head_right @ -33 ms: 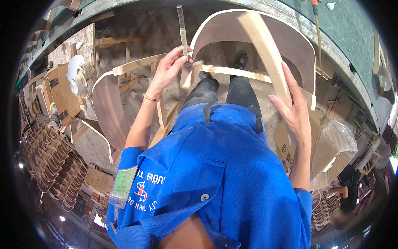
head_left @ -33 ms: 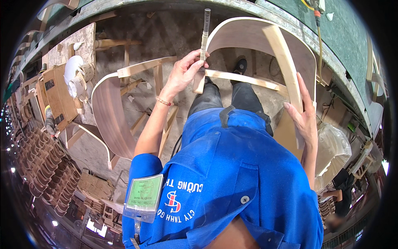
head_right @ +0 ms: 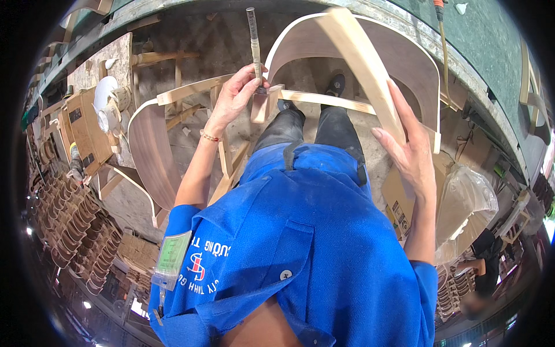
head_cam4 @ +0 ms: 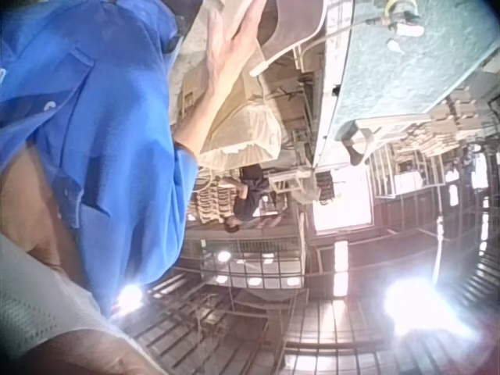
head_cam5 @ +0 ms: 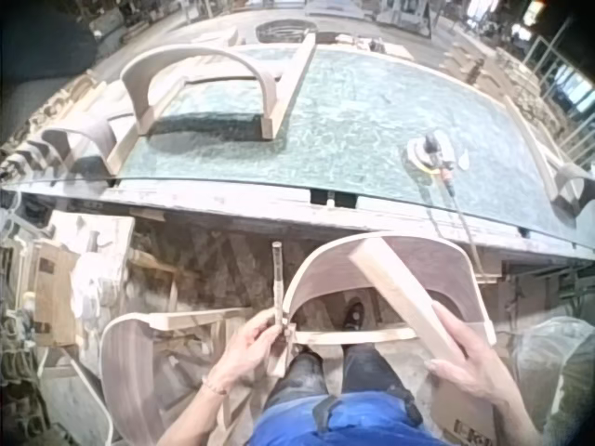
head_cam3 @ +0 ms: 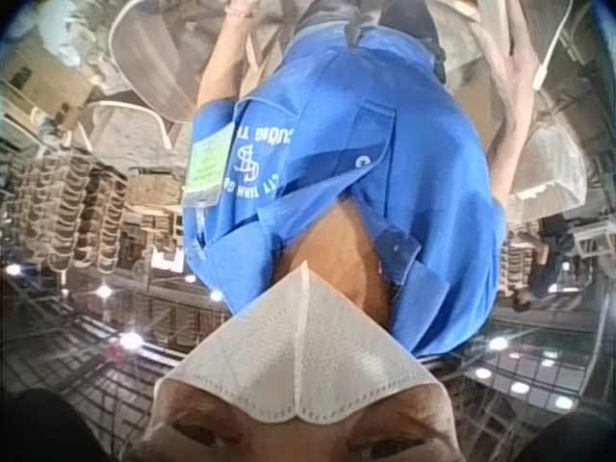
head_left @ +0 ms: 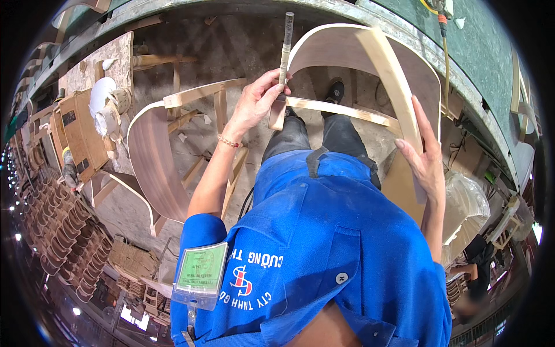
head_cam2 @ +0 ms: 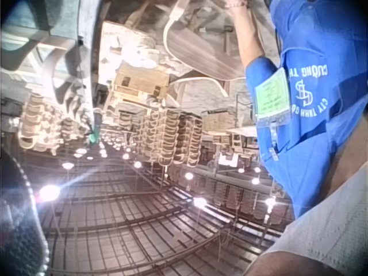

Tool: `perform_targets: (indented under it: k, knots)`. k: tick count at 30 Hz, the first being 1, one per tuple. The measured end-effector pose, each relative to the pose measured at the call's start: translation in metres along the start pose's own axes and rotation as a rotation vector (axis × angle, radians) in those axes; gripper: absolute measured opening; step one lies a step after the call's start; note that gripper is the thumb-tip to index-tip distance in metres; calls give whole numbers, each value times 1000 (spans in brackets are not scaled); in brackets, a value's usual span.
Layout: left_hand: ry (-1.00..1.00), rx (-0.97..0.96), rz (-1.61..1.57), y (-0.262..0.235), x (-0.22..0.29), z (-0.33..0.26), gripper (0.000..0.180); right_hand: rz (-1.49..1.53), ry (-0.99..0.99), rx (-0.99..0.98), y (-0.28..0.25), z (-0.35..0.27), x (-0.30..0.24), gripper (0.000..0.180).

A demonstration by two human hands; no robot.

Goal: The person assembles wooden chair parts by fitting curved pieces together, sanding edges with an orbital sander, and applying glue to joints. The person repeatedly handles chair frames and individual wooden components on a workbench in a factory setting.

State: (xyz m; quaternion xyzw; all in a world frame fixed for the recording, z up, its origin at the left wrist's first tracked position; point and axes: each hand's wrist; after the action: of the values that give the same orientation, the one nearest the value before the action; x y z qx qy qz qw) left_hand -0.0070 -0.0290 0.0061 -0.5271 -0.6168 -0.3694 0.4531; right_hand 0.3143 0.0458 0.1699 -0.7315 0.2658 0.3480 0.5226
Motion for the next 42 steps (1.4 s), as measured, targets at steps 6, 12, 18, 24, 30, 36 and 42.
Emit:
perform_targets:
  k: [6, 12, 18, 24, 30, 36, 42]
  knots:
    - [25, 27, 9, -1, -4, -2, 27, 8, -237, -35, 17, 49, -51, 60]
    - [70, 84, -24, 5, -3, -5, 25, -98, -437, -112, 24, 67, -55, 55]
    - [41, 68, 8, 3, 1, -5, 25, -306, -456, -233, 17, 66, -60, 55]
    - [36, 107, -79, 4, -10, -7, 25, -249, -484, -204, 17, 64, -59, 54]
    - [30, 100, -26, 5, -7, -5, 25, -144, -417, -176, 25, 70, -52, 58]
    - [47, 53, -29, 1, -7, -6, 26, 147, -185, -72, 2, 79, -86, 60]
    - [12, 46, 0, 4, -5, -5, 26, -218, -307, -308, 17, 70, -57, 60]
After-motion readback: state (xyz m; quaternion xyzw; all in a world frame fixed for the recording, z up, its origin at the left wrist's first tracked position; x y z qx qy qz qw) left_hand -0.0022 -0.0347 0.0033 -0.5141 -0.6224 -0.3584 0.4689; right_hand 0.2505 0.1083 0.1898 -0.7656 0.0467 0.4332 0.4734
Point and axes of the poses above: each hand's wrist, its own z-axis towards the middle knuckle, its own y-axis out of the palm, x = y × z, and after that the axes turned 13 degrees about x, right-handed
